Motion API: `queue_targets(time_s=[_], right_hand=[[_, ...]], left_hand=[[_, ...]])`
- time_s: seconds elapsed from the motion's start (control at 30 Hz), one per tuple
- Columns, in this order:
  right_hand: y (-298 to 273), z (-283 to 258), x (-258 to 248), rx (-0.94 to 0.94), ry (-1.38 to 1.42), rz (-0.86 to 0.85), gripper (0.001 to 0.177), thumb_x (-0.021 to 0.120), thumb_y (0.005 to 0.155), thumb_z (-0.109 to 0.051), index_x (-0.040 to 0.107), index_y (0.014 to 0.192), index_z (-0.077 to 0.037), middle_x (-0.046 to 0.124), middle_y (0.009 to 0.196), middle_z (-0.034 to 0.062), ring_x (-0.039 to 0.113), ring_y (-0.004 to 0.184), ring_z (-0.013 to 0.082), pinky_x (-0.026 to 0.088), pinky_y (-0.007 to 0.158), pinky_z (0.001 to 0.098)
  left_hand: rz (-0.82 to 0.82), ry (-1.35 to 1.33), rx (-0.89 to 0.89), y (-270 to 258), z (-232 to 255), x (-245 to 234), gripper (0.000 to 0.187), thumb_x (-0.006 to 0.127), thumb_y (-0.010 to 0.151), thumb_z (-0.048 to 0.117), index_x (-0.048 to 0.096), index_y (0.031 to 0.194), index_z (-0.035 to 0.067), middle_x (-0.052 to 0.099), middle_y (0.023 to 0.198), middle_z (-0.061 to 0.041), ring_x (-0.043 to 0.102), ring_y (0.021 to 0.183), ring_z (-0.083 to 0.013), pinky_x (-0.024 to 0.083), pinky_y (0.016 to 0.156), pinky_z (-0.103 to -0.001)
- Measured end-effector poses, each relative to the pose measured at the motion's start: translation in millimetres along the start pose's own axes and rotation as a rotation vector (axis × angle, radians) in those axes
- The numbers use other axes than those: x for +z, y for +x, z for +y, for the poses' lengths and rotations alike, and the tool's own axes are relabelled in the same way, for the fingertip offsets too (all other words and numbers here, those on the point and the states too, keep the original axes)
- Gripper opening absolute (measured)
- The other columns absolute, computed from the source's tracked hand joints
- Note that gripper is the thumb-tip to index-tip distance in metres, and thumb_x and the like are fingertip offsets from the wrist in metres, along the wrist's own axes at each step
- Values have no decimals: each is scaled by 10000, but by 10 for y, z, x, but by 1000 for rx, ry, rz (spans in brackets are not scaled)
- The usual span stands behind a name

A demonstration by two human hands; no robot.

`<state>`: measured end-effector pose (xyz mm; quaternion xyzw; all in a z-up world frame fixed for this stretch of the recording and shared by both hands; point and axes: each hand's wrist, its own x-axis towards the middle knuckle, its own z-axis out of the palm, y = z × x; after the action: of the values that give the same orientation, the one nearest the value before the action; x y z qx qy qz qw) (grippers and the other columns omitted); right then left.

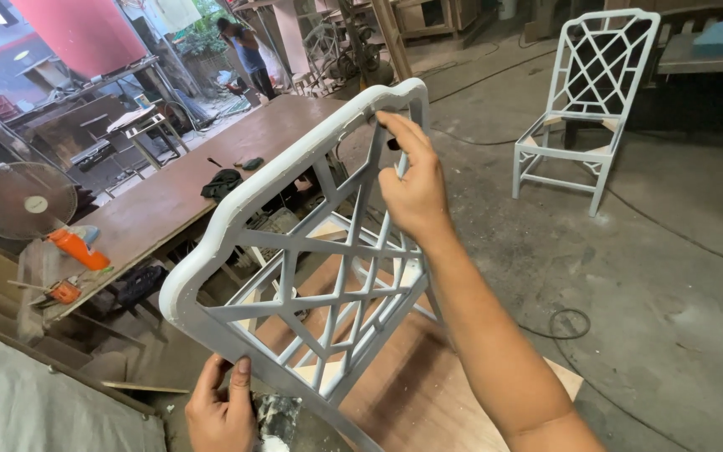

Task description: Sanding the lattice backrest of a wooden chair to prepare it for refinishing.

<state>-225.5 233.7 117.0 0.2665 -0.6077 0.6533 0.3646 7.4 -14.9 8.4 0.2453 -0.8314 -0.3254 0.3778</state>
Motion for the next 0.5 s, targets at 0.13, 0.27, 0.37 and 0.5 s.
queue_targets(time_s=[0.13,0.27,0.37,0.5], right_hand=[[-174,-240,120,15,-18,-80,715,404,746,140,556,1422,-37,569,1457,165,477,1406,300,335,1254,446],[-418,-343,331,-90,-129,-22,685,453,760,126,567,1417,-30,616,1410,148,577,1279,290,444,1154,466],[-565,-471,434,-121,-155,-44,706,474,758,137,541,1441,-29,593,1429,132,536,1370,294,357,1176,483],[-729,-518,540,-164,-163,-50,780,481,734,175,501,1480,-51,565,1458,132,517,1331,317,400,1162,471]], left_hand=[[-25,-45,-35,-8,50,-11,337,635,960,386,738,1158,133,722,870,4,479,604,-126,387,604,-283],[-61,-36,-63,-29,171,-56,328,610,963,396,737,1140,151,757,914,7,433,568,-140,372,583,-284],[-88,-57,-38,-17,216,-83,341,587,976,377,736,1188,155,755,914,6,372,556,-137,361,562,-290],[-52,-122,63,-8,174,-76,317,622,958,330,738,1196,155,786,902,4,570,656,-112,466,672,-269]])
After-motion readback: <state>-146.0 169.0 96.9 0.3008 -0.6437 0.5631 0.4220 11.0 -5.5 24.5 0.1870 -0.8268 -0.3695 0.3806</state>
